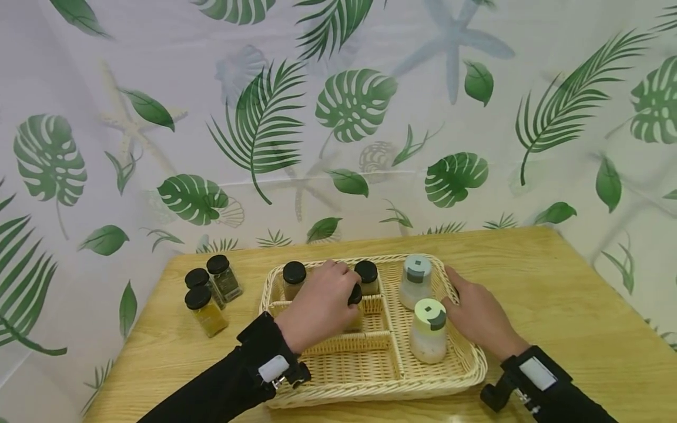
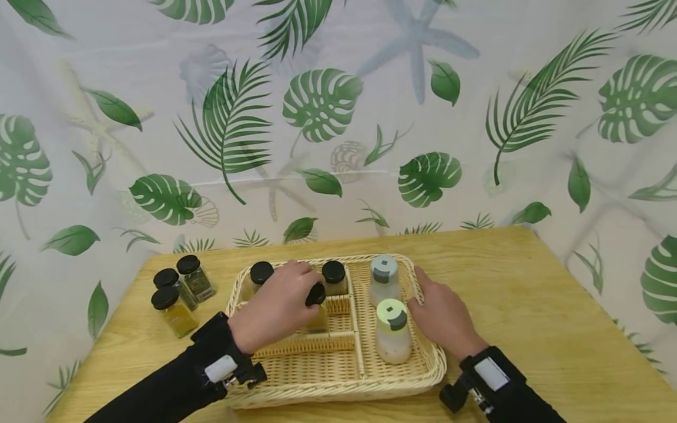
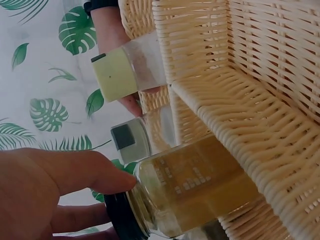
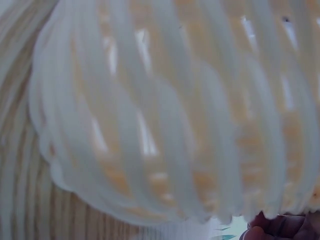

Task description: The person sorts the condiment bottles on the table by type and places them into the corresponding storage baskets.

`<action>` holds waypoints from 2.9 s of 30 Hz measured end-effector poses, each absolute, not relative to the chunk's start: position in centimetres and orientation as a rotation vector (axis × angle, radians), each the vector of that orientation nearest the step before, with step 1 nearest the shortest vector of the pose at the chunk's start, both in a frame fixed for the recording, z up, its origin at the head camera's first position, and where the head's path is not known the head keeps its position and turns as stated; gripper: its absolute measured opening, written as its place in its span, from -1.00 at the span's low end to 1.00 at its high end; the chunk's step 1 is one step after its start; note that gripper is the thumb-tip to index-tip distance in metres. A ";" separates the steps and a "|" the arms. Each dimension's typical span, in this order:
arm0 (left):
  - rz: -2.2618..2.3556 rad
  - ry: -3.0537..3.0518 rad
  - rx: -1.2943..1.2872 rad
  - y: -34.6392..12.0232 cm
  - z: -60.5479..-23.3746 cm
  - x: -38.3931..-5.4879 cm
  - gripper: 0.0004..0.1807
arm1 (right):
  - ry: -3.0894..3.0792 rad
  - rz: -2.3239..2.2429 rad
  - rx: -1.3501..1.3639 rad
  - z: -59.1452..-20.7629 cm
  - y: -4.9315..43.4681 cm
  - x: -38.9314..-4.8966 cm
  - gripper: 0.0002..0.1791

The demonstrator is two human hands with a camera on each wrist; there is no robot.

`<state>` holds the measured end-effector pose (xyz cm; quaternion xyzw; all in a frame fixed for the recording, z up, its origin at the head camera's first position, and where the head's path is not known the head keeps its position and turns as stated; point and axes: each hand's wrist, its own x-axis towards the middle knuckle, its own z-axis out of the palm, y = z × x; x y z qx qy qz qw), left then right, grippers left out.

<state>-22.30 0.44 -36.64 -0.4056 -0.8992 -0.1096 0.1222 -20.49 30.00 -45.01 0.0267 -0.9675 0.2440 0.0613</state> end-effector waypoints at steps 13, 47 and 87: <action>-0.172 -2.654 -1.162 1.9 -37.7 -22.3 -0.78 | -2.940 0.744 0.103 -44.8 29.3 -21.0 -0.26; -0.363 -2.549 -0.929 -2.9 -36.7 -21.5 -0.72 | -2.940 0.787 0.078 -44.8 30.1 -20.4 -0.27; -0.305 -2.651 -0.266 -19.3 -40.6 -22.5 -0.63 | -2.932 0.814 0.077 -45.1 29.9 -20.6 -0.28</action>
